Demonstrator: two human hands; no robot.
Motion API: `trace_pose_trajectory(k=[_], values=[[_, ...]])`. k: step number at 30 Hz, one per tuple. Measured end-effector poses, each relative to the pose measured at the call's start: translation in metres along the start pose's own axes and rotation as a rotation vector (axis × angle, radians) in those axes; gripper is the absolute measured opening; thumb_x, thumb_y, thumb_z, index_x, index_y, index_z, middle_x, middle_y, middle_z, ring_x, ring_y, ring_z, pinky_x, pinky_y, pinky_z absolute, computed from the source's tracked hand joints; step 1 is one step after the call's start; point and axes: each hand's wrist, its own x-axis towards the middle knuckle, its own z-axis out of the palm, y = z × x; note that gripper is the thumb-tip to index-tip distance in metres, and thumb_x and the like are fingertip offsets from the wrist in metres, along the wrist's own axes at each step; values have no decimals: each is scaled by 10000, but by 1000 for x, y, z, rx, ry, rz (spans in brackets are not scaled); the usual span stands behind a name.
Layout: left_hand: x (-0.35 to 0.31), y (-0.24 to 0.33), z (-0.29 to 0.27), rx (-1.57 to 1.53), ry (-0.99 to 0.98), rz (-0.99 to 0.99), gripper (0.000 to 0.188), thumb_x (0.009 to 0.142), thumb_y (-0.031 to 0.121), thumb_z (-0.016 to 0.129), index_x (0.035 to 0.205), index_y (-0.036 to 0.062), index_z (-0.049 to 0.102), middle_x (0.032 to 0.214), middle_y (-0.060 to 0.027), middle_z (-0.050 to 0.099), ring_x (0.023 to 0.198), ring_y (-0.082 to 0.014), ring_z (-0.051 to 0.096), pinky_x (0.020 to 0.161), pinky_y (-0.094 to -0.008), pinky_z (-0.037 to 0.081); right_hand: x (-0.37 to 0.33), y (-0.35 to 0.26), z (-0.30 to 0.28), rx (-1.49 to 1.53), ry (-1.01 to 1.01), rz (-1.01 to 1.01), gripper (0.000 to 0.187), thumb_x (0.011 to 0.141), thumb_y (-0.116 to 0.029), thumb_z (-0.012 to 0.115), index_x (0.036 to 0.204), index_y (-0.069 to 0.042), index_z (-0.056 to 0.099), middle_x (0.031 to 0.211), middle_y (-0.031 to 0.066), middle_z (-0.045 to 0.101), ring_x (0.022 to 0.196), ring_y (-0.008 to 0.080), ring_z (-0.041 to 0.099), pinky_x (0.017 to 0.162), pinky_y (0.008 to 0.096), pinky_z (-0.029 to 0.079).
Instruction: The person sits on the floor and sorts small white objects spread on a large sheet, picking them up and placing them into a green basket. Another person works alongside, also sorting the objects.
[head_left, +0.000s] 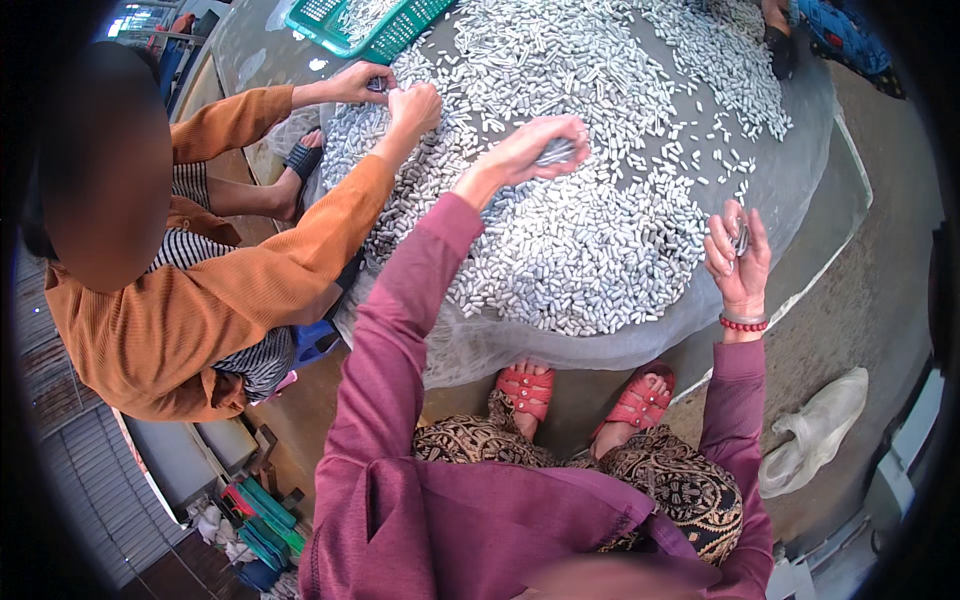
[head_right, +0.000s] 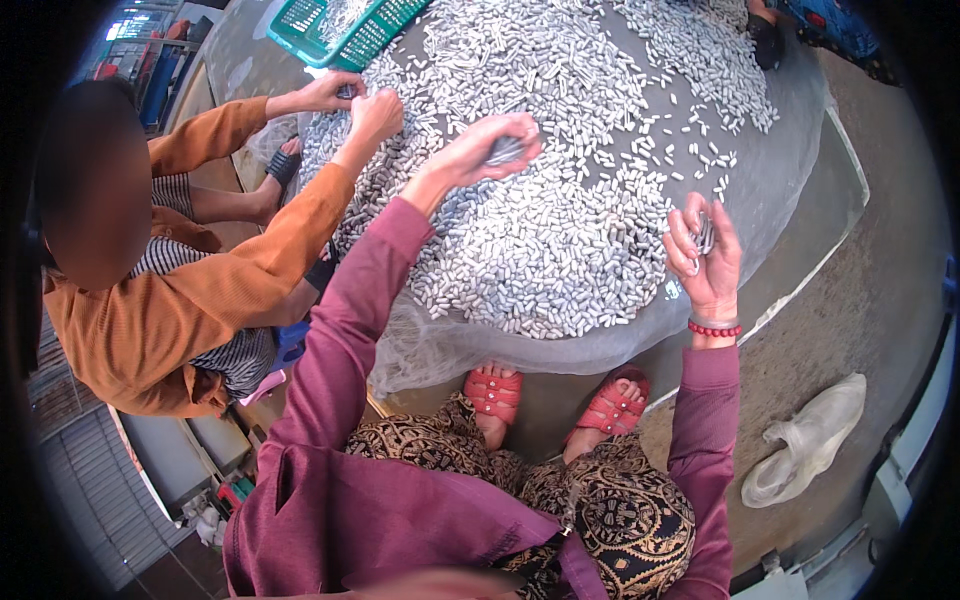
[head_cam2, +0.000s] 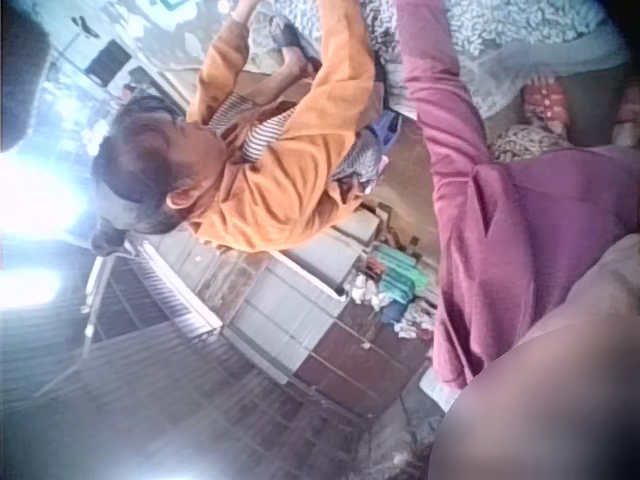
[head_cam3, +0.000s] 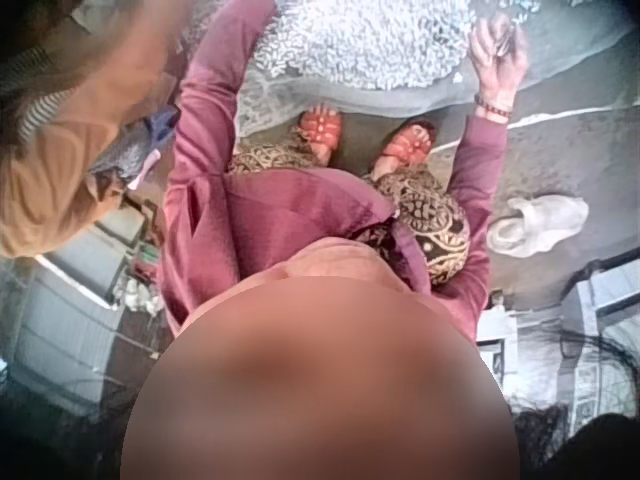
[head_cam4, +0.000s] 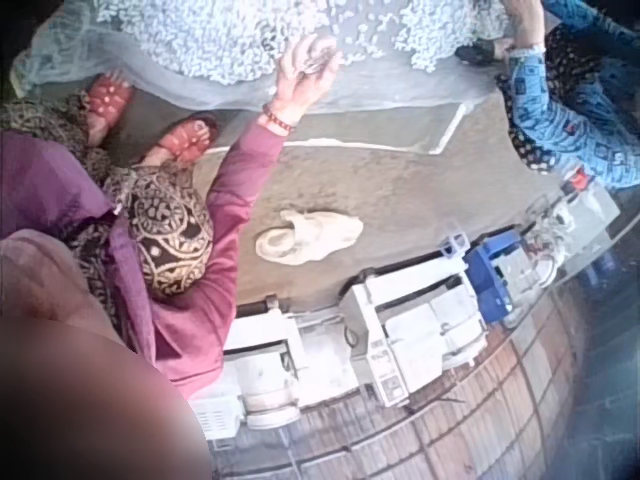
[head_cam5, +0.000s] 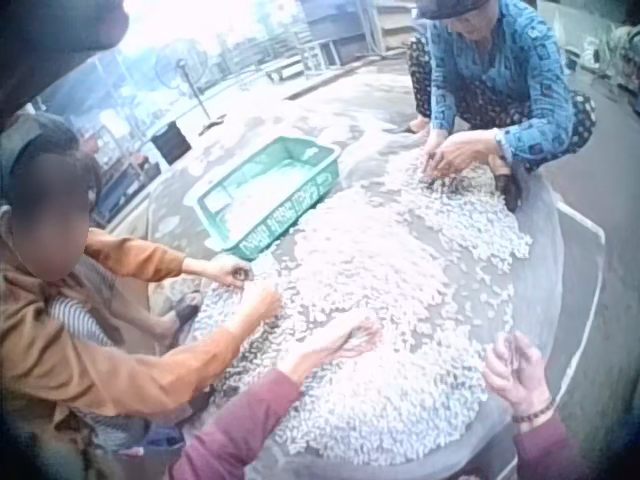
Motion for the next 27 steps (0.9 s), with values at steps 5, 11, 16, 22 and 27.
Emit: trace_pose_trajectory(k=[5, 11, 16, 22, 27], values=[[46, -13, 4, 727, 213, -132, 167, 839, 199, 608, 974, 107, 642, 672, -20, 549, 573, -100, 531, 467, -257, 429, 20, 11, -2, -289, 315, 63, 221, 956, -297, 479, 903, -83, 498, 597, -44, 364, 443, 48, 333, 372, 178, 222], [76, -41, -18, 2010, 165, 276, 151, 811, 150, 545, 930, 107, 627, 816, -108, 593, 770, -277, 631, 626, -396, 499, 94, -9, -44, -783, 538, 75, 228, 917, -256, 547, 964, -35, 580, 539, -86, 319, 414, 16, 263, 383, 197, 186], [81, -51, -25, 2028, -28, 587, 135, 835, 143, 490, 909, 72, 578, 837, -121, 587, 780, -286, 614, 622, -410, 492, 177, -11, -110, -2249, 303, -290, 193, 766, -203, 563, 826, -50, 664, 816, 171, 631, 775, 322, 619, 691, 431, 502], [72, -49, -31, 1803, 134, 155, 213, 783, 225, 639, 901, 55, 592, 855, -156, 632, 783, -336, 620, 684, -439, 484, 185, 33, -77, -2296, 645, -59, 302, 814, -112, 495, 1047, 80, 494, 730, 153, 666, 670, 269, 673, 556, 392, 522], [49, -43, -30, 1594, 104, 203, 236, 765, 221, 682, 818, 8, 596, 743, -182, 624, 734, -372, 603, 650, -437, 457, 155, 66, -92, -2420, 653, -182, 303, 804, -102, 506, 1062, 55, 483, 649, 120, 645, 593, 249, 659, 503, 360, 500]])
